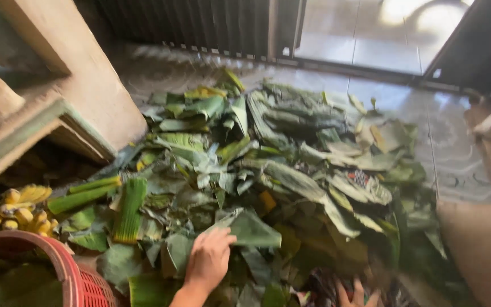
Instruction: Arranging and cleaning banana leaves by wiping them with a cloth and stacking them.
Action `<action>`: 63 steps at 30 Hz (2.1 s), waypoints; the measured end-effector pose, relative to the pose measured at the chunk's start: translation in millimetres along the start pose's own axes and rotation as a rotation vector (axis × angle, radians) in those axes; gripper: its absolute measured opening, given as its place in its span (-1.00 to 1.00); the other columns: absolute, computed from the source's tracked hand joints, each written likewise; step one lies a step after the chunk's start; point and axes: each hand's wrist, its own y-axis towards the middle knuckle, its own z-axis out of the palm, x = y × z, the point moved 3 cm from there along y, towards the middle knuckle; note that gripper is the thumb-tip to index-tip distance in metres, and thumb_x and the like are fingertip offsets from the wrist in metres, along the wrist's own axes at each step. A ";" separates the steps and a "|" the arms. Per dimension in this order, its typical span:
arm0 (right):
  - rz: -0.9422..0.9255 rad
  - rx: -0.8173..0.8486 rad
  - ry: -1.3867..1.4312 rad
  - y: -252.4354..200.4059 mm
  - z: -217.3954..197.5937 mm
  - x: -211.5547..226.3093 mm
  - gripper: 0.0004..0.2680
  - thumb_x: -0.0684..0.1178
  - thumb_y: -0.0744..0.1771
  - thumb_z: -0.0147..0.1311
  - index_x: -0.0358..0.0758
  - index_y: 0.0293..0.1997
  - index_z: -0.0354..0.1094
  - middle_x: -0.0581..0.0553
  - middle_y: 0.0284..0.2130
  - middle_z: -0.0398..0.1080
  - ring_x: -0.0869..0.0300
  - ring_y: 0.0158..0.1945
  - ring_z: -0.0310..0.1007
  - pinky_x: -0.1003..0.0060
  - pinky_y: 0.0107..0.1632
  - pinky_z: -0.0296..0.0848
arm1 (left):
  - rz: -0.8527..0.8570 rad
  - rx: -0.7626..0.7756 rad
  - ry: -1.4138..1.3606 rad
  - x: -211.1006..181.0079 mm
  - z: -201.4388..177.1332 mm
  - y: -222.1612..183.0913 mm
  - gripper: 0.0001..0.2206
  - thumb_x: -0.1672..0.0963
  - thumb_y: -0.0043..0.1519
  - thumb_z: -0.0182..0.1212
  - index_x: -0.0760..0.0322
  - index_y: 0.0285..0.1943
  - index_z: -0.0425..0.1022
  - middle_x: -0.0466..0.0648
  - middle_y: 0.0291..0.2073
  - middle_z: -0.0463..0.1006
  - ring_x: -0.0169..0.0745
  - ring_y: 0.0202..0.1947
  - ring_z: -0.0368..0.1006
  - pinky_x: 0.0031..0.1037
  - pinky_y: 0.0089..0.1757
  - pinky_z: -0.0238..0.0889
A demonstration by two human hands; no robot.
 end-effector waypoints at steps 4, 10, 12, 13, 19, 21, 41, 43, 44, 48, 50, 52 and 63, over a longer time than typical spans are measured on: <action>0.174 0.719 -0.430 57.7 -71.4 8.5 -0.03 0.35 -0.12 0.40 0.95 0.37 -0.23 0.28 0.52 -0.12 -0.20 0.48 0.17 -0.36 0.08 0.39 | -0.278 0.001 -0.386 -50.4 -52.0 4.5 -0.79 0.24 0.11 0.19 0.26 -0.11 0.65 -0.14 -0.24 0.76 -0.25 -0.40 0.63 -0.49 -0.29 0.47; 0.179 1.684 0.080 130.2 -145.9 20.8 -0.25 0.05 0.30 -0.01 0.34 0.57 -0.62 -0.29 0.54 -0.83 -0.56 0.54 -0.72 -0.58 0.28 -0.04 | -0.498 0.230 -0.198 -5.2 25.1 -48.5 -0.74 0.10 0.24 0.11 0.20 0.09 0.44 0.14 -0.25 0.68 0.27 -0.29 0.57 -0.09 -0.25 0.41; 0.186 1.570 0.114 129.4 -147.4 20.5 -0.21 0.03 0.26 0.05 0.38 0.57 -0.61 -0.28 0.54 -0.84 -0.58 0.52 -0.72 -0.64 0.27 -0.08 | -0.312 0.394 0.182 -4.4 38.5 -50.5 -0.48 -0.02 0.21 0.15 0.13 0.34 0.18 0.10 0.10 0.39 0.29 -0.36 0.57 -0.02 -0.07 0.29; 0.182 1.580 0.115 132.0 -150.1 21.6 -0.21 0.03 0.26 0.05 0.38 0.57 -0.61 -0.28 0.54 -0.84 -0.58 0.52 -0.72 -0.64 0.27 -0.08 | -0.319 0.401 0.184 -6.2 39.1 -51.5 -0.48 -0.02 0.21 0.15 0.13 0.34 0.18 0.10 0.10 0.39 0.29 -0.36 0.57 -0.02 -0.07 0.29; 0.214 1.556 0.165 138.6 -160.0 22.4 -0.20 -0.02 0.25 0.03 0.36 0.57 -0.61 -0.28 0.54 -0.85 -0.58 0.51 -0.85 -0.67 0.28 -0.19 | 0.146 0.283 0.388 -23.8 53.4 -72.3 -0.56 -0.02 0.09 0.31 0.22 0.06 0.37 0.03 -0.14 0.39 0.03 -0.17 0.30 -0.25 -0.15 0.17; 0.219 1.599 0.187 145.4 -163.5 24.5 -0.23 -0.02 0.27 0.01 0.37 0.58 -0.60 -0.27 0.53 -0.86 -0.58 0.51 -0.86 -0.66 0.31 -0.21 | -0.205 0.556 0.282 -12.4 64.6 -83.9 -0.12 -0.18 -0.06 0.52 0.13 0.36 0.15 0.04 -0.04 0.32 0.12 -0.11 0.38 -0.14 -0.18 0.33; 0.206 1.614 0.173 149.8 -165.3 25.3 -0.22 -0.04 0.27 -0.03 0.39 0.58 -0.64 -0.25 0.54 -0.91 -0.55 0.52 -0.91 -0.64 0.31 -0.22 | -0.776 0.442 -0.750 -28.0 16.2 -48.7 -0.83 0.19 0.22 0.03 0.32 -0.07 0.46 -0.07 -0.47 0.51 -0.34 -0.49 0.25 -0.49 -0.40 0.19; 0.201 1.611 0.173 148.7 -166.8 24.5 -0.23 -0.02 0.27 -0.03 0.39 0.58 -0.64 -0.26 0.54 -0.90 -0.57 0.51 -0.90 -0.65 0.31 -0.21 | -0.866 0.466 -0.782 -19.2 26.3 -58.6 -0.77 0.18 0.25 0.02 0.34 0.04 0.49 -0.07 -0.43 0.49 -0.35 -0.46 0.21 -0.50 -0.36 0.15; 0.203 1.615 0.176 150.3 -167.4 25.2 -0.23 0.00 0.28 -0.01 0.38 0.58 -0.63 -0.27 0.54 -0.90 -0.57 0.51 -0.90 -0.65 0.31 -0.21 | -0.855 0.458 -0.744 -12.4 31.9 -62.4 -0.81 0.19 0.23 0.02 0.33 -0.02 0.44 -0.07 -0.37 0.50 -0.33 -0.40 0.26 -0.50 -0.28 0.21; 0.219 1.600 0.180 158.1 -175.1 26.5 -0.22 -0.06 0.26 0.01 0.37 0.58 -0.59 -0.26 0.55 -0.85 -0.55 0.53 -0.84 -0.62 0.33 -0.17 | -0.953 0.563 -0.516 -6.9 26.0 -61.0 -0.53 0.11 0.16 0.11 0.29 0.28 0.23 0.13 0.07 0.58 -0.03 -0.01 0.55 -0.33 0.03 0.39; 0.152 1.530 0.162 154.5 -175.4 22.4 -0.23 0.01 0.26 0.10 0.34 0.57 -0.51 -0.30 0.54 -0.73 -0.59 0.51 -0.66 -0.59 0.26 0.01 | -0.849 0.630 -0.409 28.0 42.6 -79.0 -0.49 0.07 0.15 0.17 0.31 0.28 0.23 0.15 0.09 0.56 0.02 0.03 0.55 -0.30 0.06 0.40; 0.101 1.454 0.147 152.4 -175.9 16.7 -0.24 0.09 0.26 0.19 0.31 0.55 -0.43 -0.33 0.54 -0.61 -0.62 0.49 -0.47 -0.57 0.19 0.18 | -0.727 0.695 -0.298 36.9 36.9 -78.5 -0.44 0.03 0.13 0.22 0.34 0.29 0.23 0.17 0.12 0.53 0.07 0.07 0.54 -0.27 0.10 0.40; 0.245 0.293 0.705 316.2 -241.0 153.7 -0.84 -0.14 0.21 0.17 -0.14 -0.18 0.49 -0.04 -0.32 0.52 0.14 -0.47 0.47 0.27 -0.45 0.44 | -1.172 0.817 -0.196 19.6 3.3 -50.5 -0.61 0.04 0.09 0.52 0.56 -0.28 0.56 0.08 -0.52 0.63 -0.19 -0.75 0.44 -0.46 -0.61 0.31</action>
